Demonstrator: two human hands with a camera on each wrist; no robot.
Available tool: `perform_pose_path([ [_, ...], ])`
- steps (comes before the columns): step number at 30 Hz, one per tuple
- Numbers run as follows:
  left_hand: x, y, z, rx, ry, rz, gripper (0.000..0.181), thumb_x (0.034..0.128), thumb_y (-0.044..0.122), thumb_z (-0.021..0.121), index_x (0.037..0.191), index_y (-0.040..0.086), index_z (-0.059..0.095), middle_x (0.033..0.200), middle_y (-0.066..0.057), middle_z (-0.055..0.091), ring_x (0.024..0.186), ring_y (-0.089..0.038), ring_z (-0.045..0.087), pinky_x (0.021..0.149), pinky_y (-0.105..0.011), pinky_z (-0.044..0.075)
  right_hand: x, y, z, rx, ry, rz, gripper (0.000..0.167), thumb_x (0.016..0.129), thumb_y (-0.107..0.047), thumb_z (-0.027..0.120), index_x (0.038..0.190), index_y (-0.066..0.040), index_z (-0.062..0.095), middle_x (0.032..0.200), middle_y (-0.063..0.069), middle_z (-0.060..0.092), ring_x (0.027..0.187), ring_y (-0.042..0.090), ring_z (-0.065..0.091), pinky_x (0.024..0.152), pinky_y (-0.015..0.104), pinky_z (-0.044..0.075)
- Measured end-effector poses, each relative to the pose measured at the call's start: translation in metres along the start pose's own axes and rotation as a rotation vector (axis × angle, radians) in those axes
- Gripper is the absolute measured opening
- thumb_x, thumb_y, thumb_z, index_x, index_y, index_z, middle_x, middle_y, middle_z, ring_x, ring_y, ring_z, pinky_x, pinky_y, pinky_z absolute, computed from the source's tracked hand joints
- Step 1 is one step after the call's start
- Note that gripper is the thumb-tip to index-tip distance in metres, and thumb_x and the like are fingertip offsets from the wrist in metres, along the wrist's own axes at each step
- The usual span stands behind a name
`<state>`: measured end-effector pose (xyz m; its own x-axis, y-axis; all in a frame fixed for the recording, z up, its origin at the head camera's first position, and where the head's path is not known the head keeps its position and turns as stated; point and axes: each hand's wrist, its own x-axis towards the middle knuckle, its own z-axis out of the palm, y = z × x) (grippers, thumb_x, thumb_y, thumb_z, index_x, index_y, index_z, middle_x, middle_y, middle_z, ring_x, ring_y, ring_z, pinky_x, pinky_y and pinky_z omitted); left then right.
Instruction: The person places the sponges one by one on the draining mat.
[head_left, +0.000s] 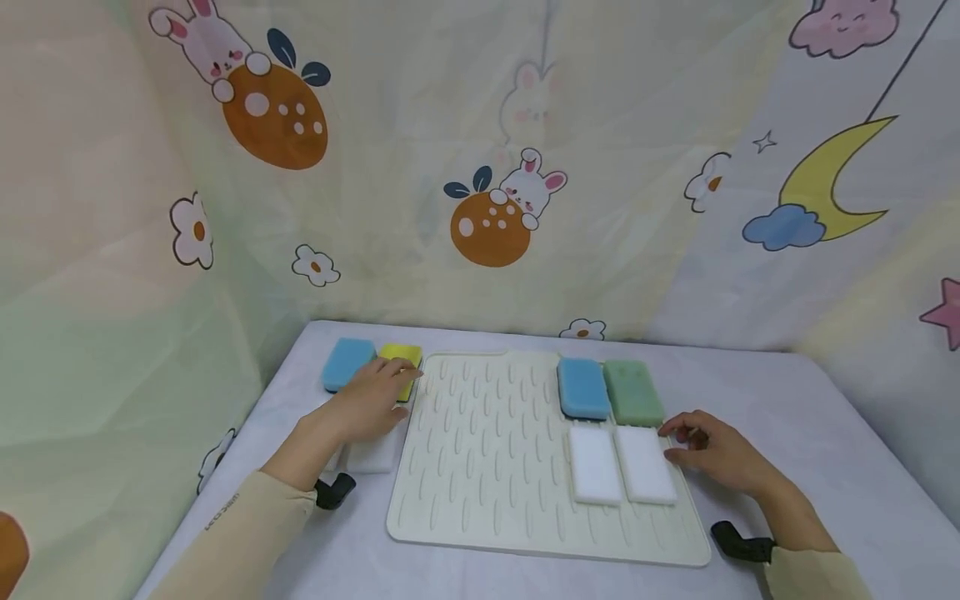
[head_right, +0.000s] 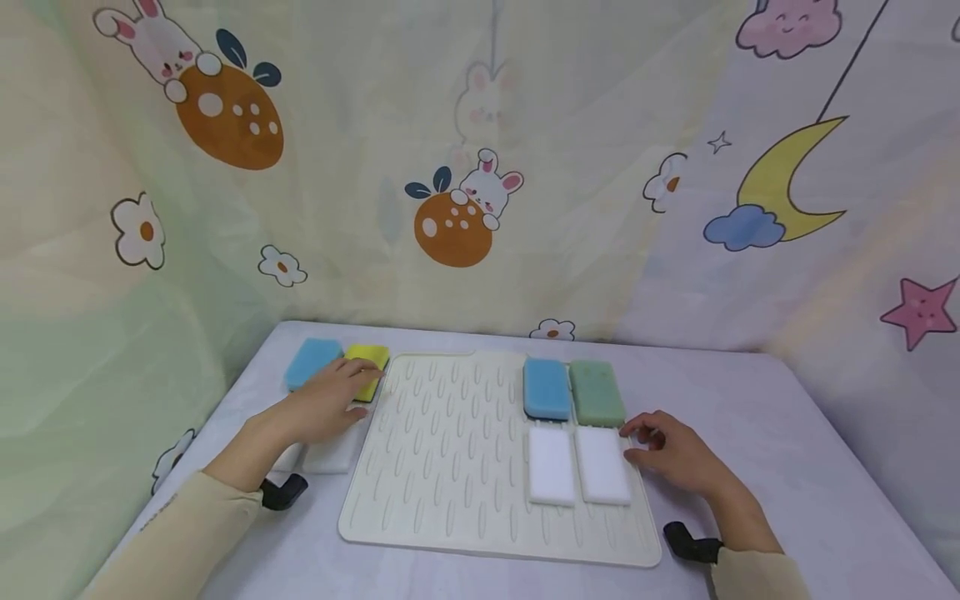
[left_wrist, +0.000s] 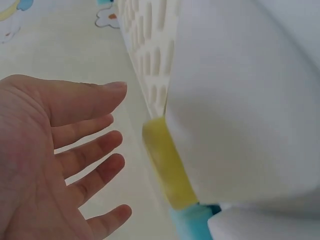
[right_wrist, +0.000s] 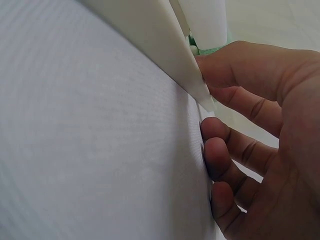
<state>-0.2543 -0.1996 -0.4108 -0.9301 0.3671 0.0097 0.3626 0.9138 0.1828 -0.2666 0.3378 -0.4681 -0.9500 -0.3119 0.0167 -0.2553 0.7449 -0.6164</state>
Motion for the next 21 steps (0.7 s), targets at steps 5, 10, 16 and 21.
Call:
perform_pose_path([
  [5, 0.008, -0.010, -0.009, 0.053, -0.003, -0.010, 0.062, 0.0943, 0.020, 0.076, 0.150, 0.005, 0.052, 0.155, -0.016, 0.048, 0.144, -0.042, 0.043, 0.121, -0.060, 0.034, 0.000, 0.000, 0.001, 0.005, -0.002, 0.010, 0.028, 0.090, -0.022, 0.081, 0.114, -0.014, 0.070, 0.103, 0.005, 0.058, 0.086, 0.010, 0.048, 0.071, 0.024, 0.041],
  [10, 0.017, -0.020, -0.013, 0.059, -0.044, -0.061, 0.068, 0.0927, 0.026, 0.078, 0.152, 0.009, 0.051, 0.158, -0.016, 0.045, 0.144, -0.044, 0.042, 0.121, -0.062, 0.034, 0.000, 0.001, 0.002, 0.010, -0.003, 0.015, 0.028, 0.090, -0.022, 0.081, 0.114, -0.013, 0.071, 0.103, 0.005, 0.058, 0.085, 0.010, 0.047, 0.070, 0.024, 0.041],
  [16, 0.026, -0.032, -0.016, 0.062, -0.086, -0.073, 0.076, 0.0895, 0.035, 0.081, 0.153, 0.009, 0.049, 0.158, -0.017, 0.044, 0.143, -0.045, 0.042, 0.119, -0.065, 0.032, 0.000, 0.001, 0.002, 0.008, 0.007, 0.000, 0.027, 0.089, -0.022, 0.081, 0.113, -0.015, 0.071, 0.102, 0.004, 0.059, 0.085, 0.008, 0.048, 0.071, 0.024, 0.041],
  [21, 0.036, -0.037, -0.017, 0.068, -0.131, -0.087, 0.083, 0.0886, 0.043, 0.081, 0.156, 0.011, 0.045, 0.160, -0.017, 0.042, 0.145, -0.047, 0.040, 0.120, -0.068, 0.029, 0.001, 0.001, 0.001, 0.011, 0.015, -0.018, 0.026, 0.090, -0.022, 0.081, 0.113, -0.015, 0.071, 0.102, 0.004, 0.059, 0.085, 0.008, 0.048, 0.070, 0.024, 0.041],
])
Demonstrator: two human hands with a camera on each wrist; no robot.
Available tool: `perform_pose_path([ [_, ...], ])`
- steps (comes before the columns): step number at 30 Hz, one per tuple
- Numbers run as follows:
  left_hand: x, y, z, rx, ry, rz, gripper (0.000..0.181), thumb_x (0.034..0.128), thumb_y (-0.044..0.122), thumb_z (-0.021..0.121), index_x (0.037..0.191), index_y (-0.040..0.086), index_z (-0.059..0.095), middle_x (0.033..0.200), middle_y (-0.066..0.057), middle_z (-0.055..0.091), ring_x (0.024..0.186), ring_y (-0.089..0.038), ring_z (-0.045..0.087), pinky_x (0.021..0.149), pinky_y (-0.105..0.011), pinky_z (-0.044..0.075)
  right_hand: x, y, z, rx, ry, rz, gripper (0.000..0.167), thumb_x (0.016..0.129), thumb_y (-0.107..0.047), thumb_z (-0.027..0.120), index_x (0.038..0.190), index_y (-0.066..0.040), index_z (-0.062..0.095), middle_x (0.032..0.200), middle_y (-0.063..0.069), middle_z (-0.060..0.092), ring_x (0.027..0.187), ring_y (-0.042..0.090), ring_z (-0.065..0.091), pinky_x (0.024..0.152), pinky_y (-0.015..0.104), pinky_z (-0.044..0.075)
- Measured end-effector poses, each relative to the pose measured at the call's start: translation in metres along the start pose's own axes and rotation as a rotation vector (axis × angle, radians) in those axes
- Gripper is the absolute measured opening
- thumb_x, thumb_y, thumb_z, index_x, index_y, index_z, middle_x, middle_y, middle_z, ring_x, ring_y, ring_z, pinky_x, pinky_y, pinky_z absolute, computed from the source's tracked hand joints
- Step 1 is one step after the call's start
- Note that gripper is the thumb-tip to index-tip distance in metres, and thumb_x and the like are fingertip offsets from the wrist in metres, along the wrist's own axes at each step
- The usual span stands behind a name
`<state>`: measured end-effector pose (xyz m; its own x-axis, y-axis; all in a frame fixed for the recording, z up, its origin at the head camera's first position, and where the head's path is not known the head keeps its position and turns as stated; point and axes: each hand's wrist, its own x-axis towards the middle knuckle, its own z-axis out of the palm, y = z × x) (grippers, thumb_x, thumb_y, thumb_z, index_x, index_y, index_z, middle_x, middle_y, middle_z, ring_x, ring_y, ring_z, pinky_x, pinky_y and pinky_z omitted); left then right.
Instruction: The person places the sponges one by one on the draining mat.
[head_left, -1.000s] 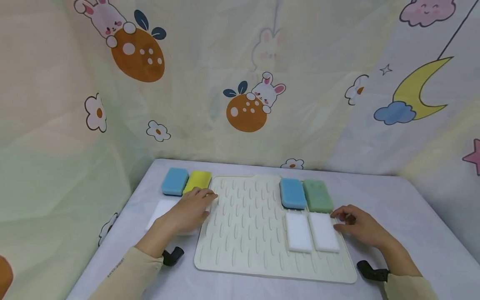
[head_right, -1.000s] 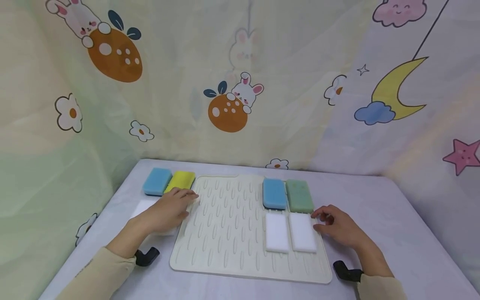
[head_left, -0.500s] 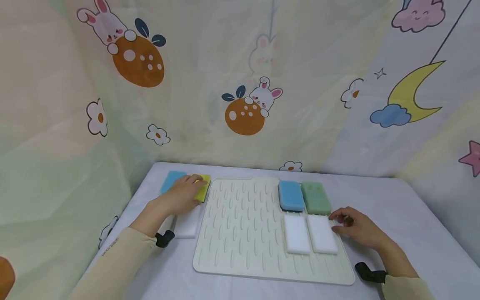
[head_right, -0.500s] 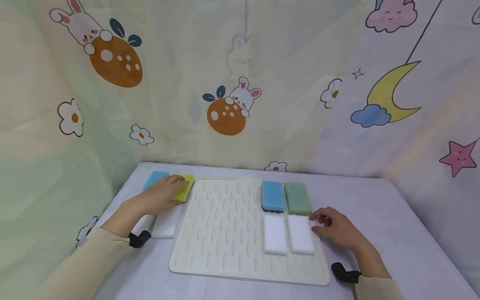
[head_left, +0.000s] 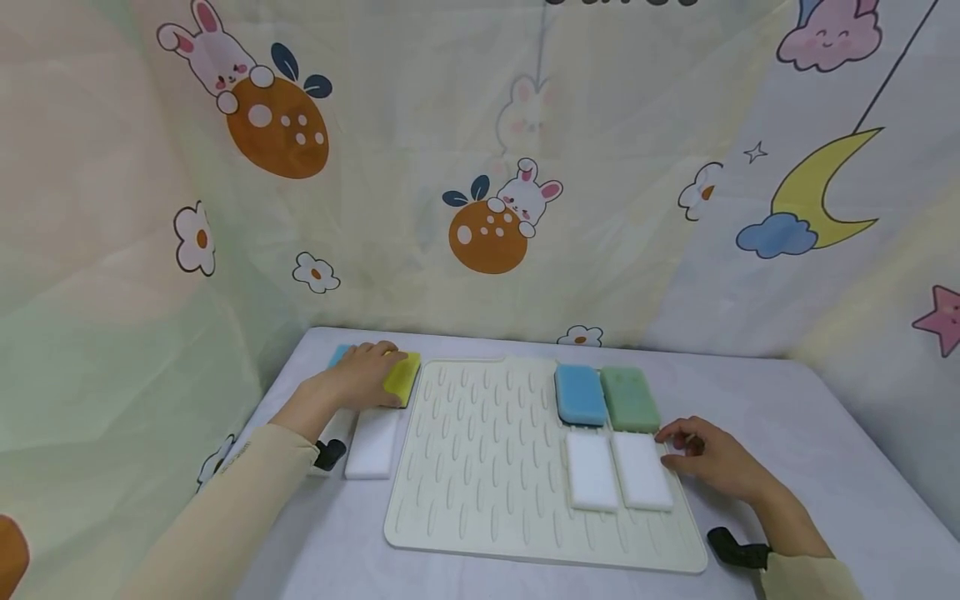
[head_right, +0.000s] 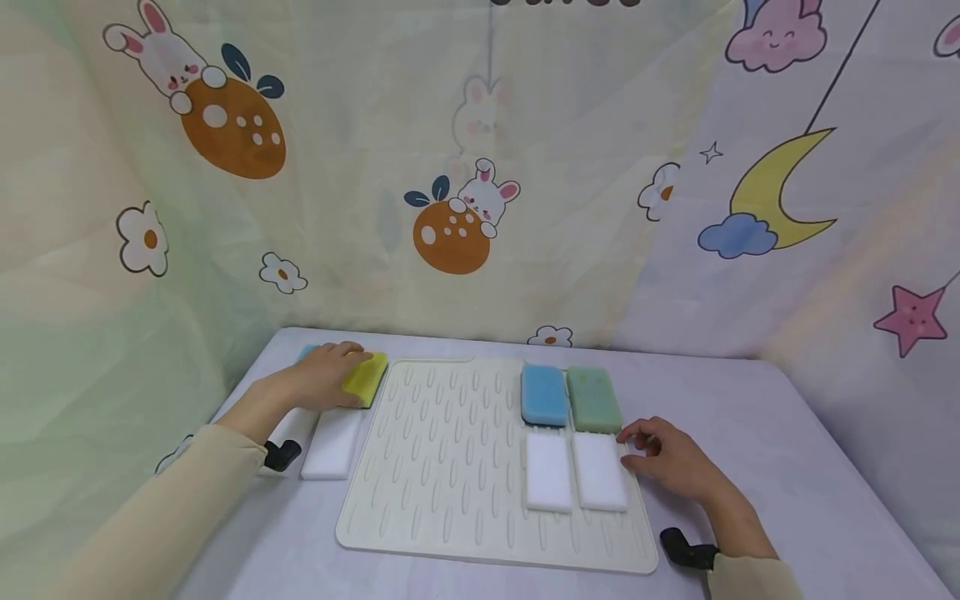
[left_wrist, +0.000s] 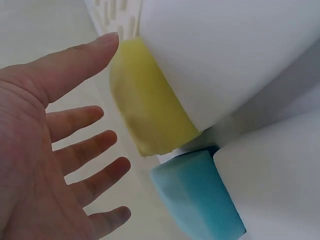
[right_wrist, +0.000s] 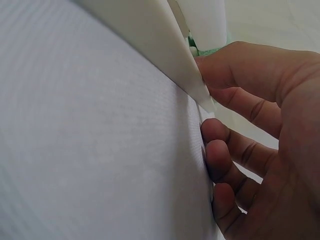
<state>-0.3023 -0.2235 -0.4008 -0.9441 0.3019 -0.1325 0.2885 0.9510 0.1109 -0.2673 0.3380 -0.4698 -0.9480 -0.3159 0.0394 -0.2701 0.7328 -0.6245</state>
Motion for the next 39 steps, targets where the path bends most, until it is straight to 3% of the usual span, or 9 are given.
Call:
perform_pose_path([
  [8, 0.014, -0.002, -0.001, 0.005, -0.060, -0.016, 0.090, 0.0867, 0.048, 0.081, 0.160, 0.016, 0.039, 0.164, -0.018, 0.037, 0.147, -0.051, 0.036, 0.120, -0.074, 0.023, 0.001, 0.001, 0.000, -0.008, 0.006, 0.004, 0.026, 0.089, -0.022, 0.082, 0.112, -0.016, 0.071, 0.100, 0.003, 0.058, 0.084, 0.008, 0.047, 0.069, 0.024, 0.040],
  [21, 0.018, 0.000, -0.005, -0.033, -0.117, -0.018, 0.093, 0.0842, 0.046, 0.084, 0.161, 0.018, 0.040, 0.165, -0.016, 0.037, 0.149, -0.051, 0.034, 0.120, -0.077, 0.014, 0.000, -0.002, 0.000, 0.002, -0.008, 0.042, 0.029, 0.089, -0.025, 0.082, 0.114, -0.015, 0.071, 0.102, 0.004, 0.058, 0.085, 0.012, 0.048, 0.069, 0.025, 0.041],
  [39, 0.024, -0.003, 0.000, -0.052, -0.112, -0.027, 0.092, 0.0824, 0.046, 0.086, 0.159, 0.020, 0.042, 0.163, -0.015, 0.039, 0.148, -0.049, 0.036, 0.121, -0.076, 0.014, 0.000, -0.002, 0.000, 0.002, 0.004, 0.024, 0.026, 0.089, -0.021, 0.082, 0.112, -0.014, 0.071, 0.099, 0.005, 0.057, 0.083, 0.012, 0.047, 0.069, 0.025, 0.040],
])
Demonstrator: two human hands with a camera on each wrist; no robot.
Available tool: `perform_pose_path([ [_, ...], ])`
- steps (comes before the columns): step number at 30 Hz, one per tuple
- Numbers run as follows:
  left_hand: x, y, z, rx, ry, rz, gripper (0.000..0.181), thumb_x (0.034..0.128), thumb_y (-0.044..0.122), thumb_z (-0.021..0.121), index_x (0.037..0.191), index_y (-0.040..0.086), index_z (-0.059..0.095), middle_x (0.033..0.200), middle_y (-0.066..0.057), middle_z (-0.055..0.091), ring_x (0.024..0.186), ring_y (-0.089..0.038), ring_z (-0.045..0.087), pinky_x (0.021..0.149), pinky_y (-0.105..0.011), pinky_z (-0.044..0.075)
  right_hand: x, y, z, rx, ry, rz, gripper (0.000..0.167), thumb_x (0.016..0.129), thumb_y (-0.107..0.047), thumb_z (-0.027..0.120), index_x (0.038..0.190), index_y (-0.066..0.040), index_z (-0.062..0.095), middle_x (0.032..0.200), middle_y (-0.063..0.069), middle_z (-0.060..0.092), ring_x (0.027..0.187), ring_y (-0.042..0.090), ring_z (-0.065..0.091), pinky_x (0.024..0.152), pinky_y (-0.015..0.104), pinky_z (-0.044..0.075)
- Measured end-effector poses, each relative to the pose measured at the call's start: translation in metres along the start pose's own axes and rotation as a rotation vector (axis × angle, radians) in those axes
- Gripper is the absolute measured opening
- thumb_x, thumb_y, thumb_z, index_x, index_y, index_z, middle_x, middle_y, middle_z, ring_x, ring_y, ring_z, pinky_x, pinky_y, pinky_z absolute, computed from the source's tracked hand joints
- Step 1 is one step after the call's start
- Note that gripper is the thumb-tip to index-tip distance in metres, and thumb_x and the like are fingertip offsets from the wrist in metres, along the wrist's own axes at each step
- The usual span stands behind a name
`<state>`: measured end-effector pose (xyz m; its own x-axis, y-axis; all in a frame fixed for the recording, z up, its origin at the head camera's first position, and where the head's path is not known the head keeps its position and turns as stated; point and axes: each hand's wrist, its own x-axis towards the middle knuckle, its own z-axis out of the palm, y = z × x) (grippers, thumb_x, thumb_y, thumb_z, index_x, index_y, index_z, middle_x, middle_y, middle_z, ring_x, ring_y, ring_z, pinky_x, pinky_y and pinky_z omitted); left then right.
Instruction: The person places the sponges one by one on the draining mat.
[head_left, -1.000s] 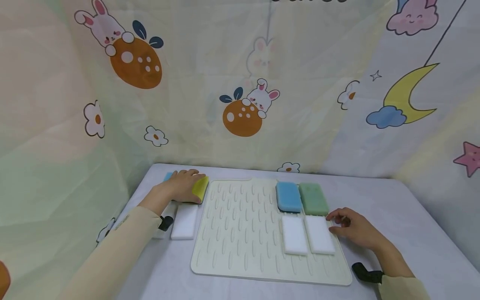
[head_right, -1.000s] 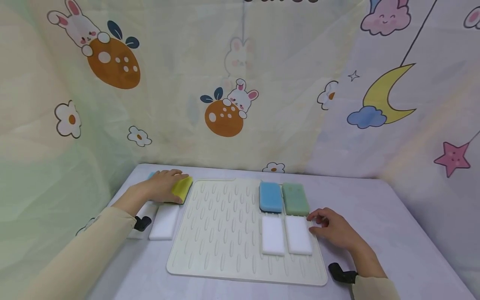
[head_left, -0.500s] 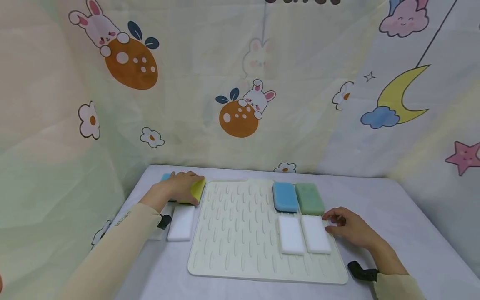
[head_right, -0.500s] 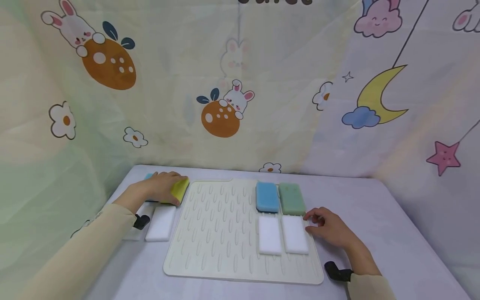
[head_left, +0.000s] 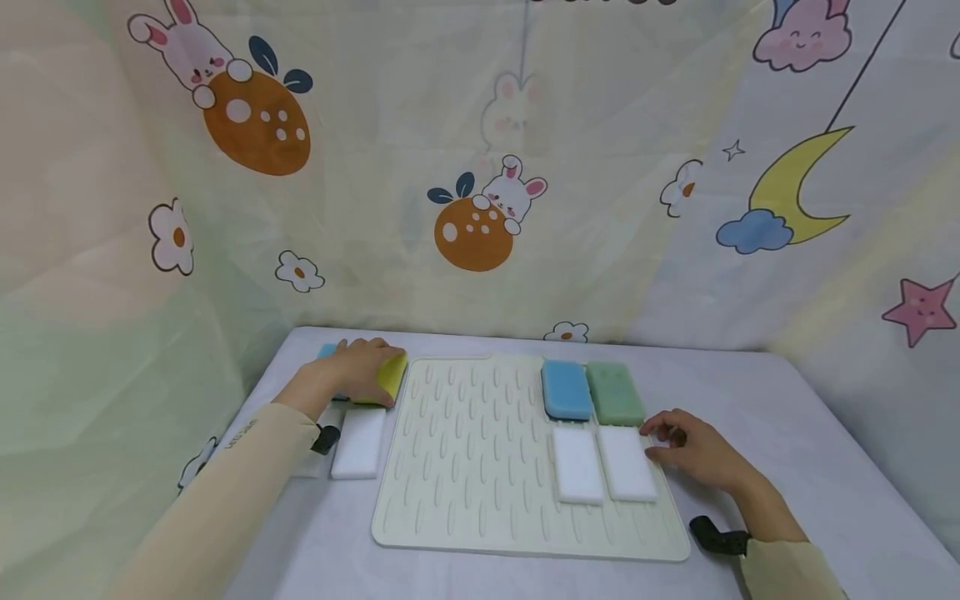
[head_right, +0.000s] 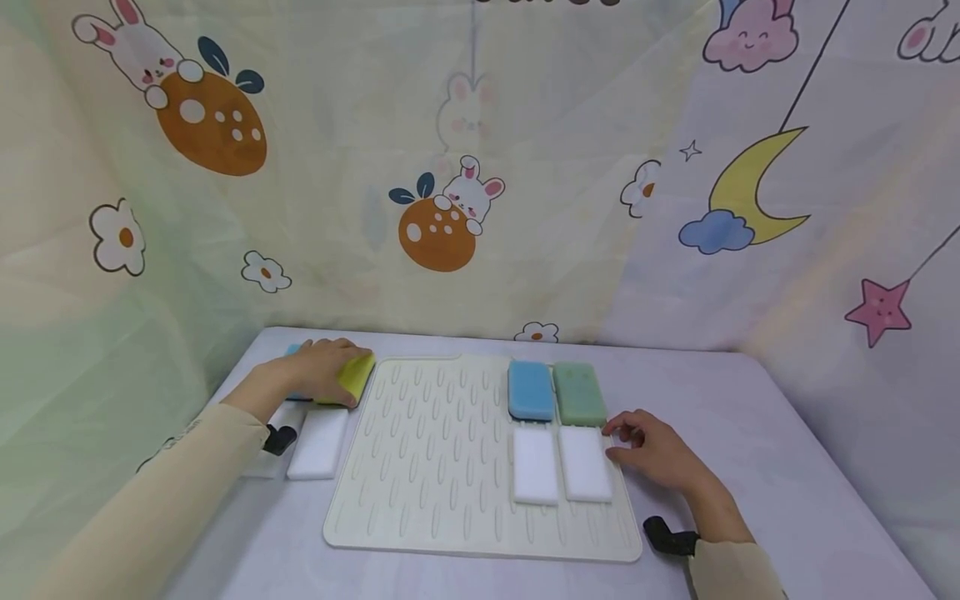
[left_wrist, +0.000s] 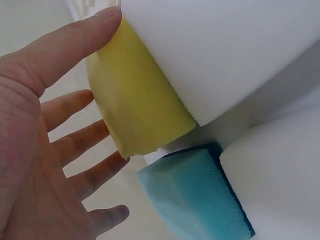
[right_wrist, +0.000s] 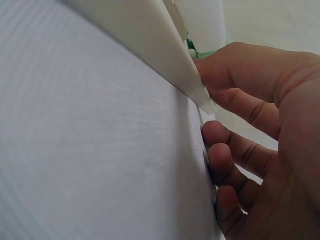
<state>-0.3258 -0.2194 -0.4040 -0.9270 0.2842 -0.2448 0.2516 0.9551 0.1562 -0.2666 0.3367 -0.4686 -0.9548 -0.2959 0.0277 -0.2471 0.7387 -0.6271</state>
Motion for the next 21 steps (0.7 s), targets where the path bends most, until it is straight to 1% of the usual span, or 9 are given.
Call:
perform_pose_path([
  [8, -0.005, 0.007, -0.011, 0.004, 0.012, 0.025, 0.091, 0.0837, 0.043, 0.086, 0.159, 0.017, 0.042, 0.163, -0.016, 0.040, 0.149, -0.049, 0.034, 0.121, -0.076, 0.014, 0.000, -0.003, -0.002, 0.007, 0.001, -0.002, 0.026, 0.089, -0.020, 0.081, 0.112, -0.013, 0.071, 0.099, 0.007, 0.057, 0.083, 0.013, 0.047, 0.068, 0.026, 0.040],
  [15, -0.003, 0.013, -0.018, 0.051, 0.050, 0.086, 0.091, 0.0831, 0.048, 0.085, 0.158, 0.017, 0.043, 0.161, -0.014, 0.042, 0.149, -0.045, 0.036, 0.119, -0.075, 0.021, 0.000, -0.001, -0.002, 0.018, -0.005, -0.001, 0.026, 0.089, -0.021, 0.081, 0.112, -0.013, 0.071, 0.099, 0.007, 0.057, 0.083, 0.012, 0.047, 0.069, 0.026, 0.040],
  [17, -0.003, 0.016, -0.019, 0.059, 0.057, 0.094, 0.092, 0.0831, 0.050, 0.084, 0.159, 0.018, 0.043, 0.161, -0.013, 0.042, 0.149, -0.043, 0.036, 0.120, -0.074, 0.021, 0.001, 0.000, -0.001, 0.019, -0.007, 0.001, 0.026, 0.089, -0.021, 0.081, 0.112, -0.013, 0.071, 0.100, 0.007, 0.057, 0.083, 0.012, 0.047, 0.069, 0.026, 0.040],
  [21, -0.003, 0.026, -0.022, 0.065, 0.073, 0.106, 0.092, 0.0827, 0.052, 0.084, 0.158, 0.018, 0.043, 0.160, -0.013, 0.043, 0.147, -0.045, 0.038, 0.120, -0.073, 0.023, 0.000, 0.001, -0.001, 0.021, -0.007, 0.003, 0.026, 0.089, -0.021, 0.081, 0.112, -0.013, 0.071, 0.099, 0.007, 0.057, 0.083, 0.012, 0.047, 0.069, 0.026, 0.040],
])
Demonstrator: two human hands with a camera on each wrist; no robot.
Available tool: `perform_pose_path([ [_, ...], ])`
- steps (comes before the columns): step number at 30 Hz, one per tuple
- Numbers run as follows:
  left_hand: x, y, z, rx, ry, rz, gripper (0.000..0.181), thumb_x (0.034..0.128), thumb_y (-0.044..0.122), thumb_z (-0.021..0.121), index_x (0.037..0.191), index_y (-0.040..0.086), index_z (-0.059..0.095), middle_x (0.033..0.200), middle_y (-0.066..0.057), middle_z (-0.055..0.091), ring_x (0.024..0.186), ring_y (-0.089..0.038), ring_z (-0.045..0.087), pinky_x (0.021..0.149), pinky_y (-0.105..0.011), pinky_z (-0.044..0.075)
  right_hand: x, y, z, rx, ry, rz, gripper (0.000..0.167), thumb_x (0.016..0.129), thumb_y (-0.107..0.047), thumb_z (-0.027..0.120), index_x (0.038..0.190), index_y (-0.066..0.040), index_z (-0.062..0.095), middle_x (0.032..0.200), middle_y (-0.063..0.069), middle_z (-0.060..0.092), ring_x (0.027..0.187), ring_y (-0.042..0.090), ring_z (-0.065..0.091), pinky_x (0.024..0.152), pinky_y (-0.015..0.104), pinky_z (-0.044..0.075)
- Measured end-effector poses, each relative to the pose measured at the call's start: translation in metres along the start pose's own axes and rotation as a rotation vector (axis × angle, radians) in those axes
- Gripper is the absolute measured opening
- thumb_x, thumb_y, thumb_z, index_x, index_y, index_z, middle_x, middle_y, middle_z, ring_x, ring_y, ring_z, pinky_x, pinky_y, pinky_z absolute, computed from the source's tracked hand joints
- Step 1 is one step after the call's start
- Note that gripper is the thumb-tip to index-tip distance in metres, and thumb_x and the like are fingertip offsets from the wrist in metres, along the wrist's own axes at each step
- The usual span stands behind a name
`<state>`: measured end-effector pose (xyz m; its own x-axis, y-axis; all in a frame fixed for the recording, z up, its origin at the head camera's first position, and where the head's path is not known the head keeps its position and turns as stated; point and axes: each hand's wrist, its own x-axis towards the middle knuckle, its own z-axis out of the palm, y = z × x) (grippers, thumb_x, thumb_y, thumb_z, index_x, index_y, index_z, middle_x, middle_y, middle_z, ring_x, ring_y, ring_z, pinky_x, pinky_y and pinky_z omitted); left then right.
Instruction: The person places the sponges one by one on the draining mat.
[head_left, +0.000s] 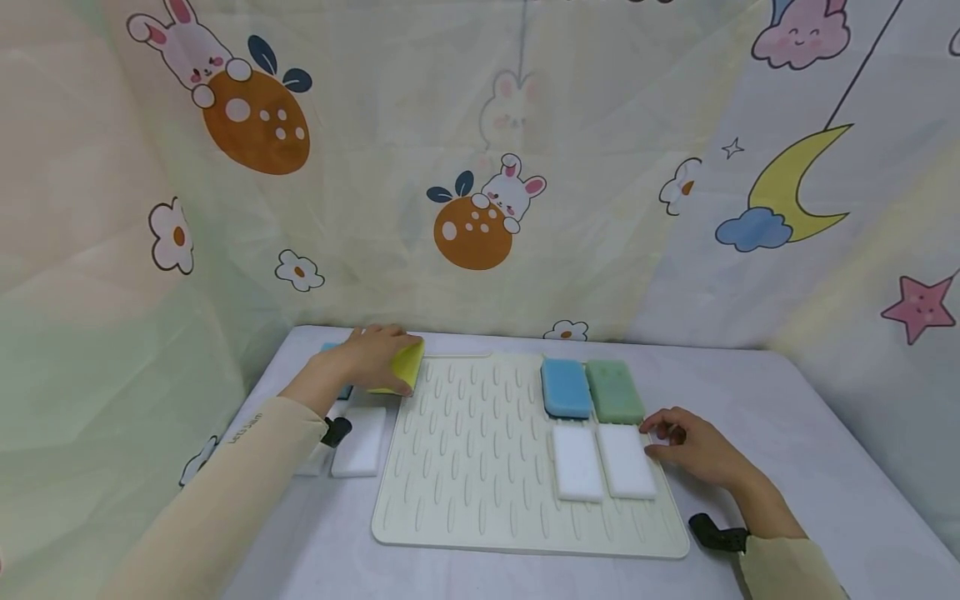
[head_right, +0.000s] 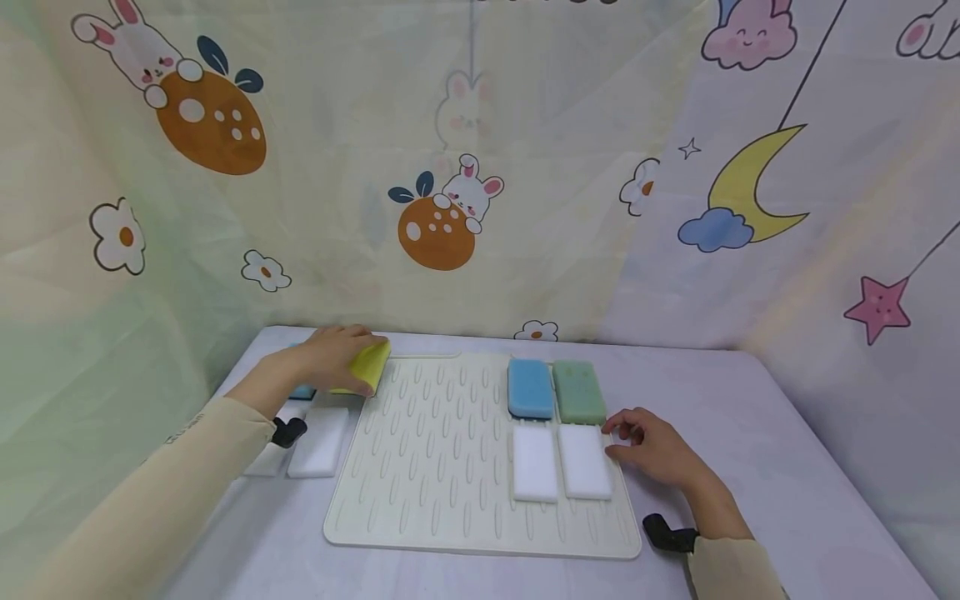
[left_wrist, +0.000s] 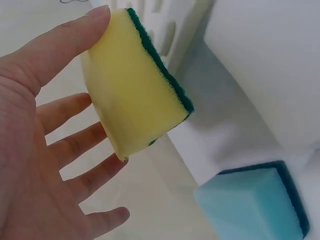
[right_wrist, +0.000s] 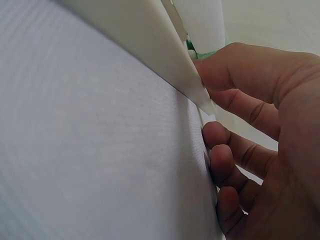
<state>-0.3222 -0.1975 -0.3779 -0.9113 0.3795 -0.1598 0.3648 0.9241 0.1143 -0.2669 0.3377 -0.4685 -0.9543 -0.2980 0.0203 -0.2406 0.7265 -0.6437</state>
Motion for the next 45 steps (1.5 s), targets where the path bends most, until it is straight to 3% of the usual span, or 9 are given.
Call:
perform_pose_path([
  [10, 0.005, 0.021, -0.003, 0.017, 0.028, 0.029, 0.094, 0.0814, 0.059, 0.082, 0.159, 0.023, 0.044, 0.160, -0.012, 0.043, 0.148, -0.045, 0.036, 0.122, -0.069, 0.023, 0.000, 0.002, 0.000, 0.017, -0.011, -0.013, 0.025, 0.090, -0.022, 0.080, 0.112, -0.014, 0.071, 0.099, 0.007, 0.056, 0.081, 0.011, 0.045, 0.068, 0.026, 0.040],
  [26, 0.010, 0.042, -0.004, 0.026, 0.033, 0.074, 0.092, 0.0832, 0.062, 0.079, 0.159, 0.021, 0.044, 0.158, -0.011, 0.044, 0.147, -0.041, 0.037, 0.123, -0.067, 0.023, 0.001, 0.003, 0.001, 0.006, -0.010, -0.002, 0.025, 0.090, -0.023, 0.080, 0.112, -0.015, 0.071, 0.100, 0.006, 0.056, 0.082, 0.012, 0.045, 0.068, 0.026, 0.040],
  [34, 0.018, 0.057, 0.000, 0.023, 0.039, 0.102, 0.090, 0.0841, 0.063, 0.077, 0.158, 0.024, 0.044, 0.157, -0.009, 0.046, 0.147, -0.041, 0.038, 0.123, -0.066, 0.024, 0.001, 0.003, 0.001, 0.004, -0.007, 0.011, 0.027, 0.090, -0.023, 0.081, 0.113, -0.014, 0.071, 0.099, 0.005, 0.057, 0.083, 0.012, 0.045, 0.068, 0.026, 0.040],
  [45, 0.036, 0.076, 0.012, 0.024, 0.051, 0.088, 0.089, 0.0820, 0.064, 0.079, 0.156, 0.026, 0.048, 0.155, -0.007, 0.048, 0.144, -0.037, 0.041, 0.122, -0.065, 0.026, 0.001, 0.002, 0.001, -0.001, -0.001, 0.003, 0.027, 0.089, -0.023, 0.081, 0.112, -0.014, 0.071, 0.099, 0.005, 0.057, 0.082, 0.012, 0.046, 0.068, 0.026, 0.040],
])
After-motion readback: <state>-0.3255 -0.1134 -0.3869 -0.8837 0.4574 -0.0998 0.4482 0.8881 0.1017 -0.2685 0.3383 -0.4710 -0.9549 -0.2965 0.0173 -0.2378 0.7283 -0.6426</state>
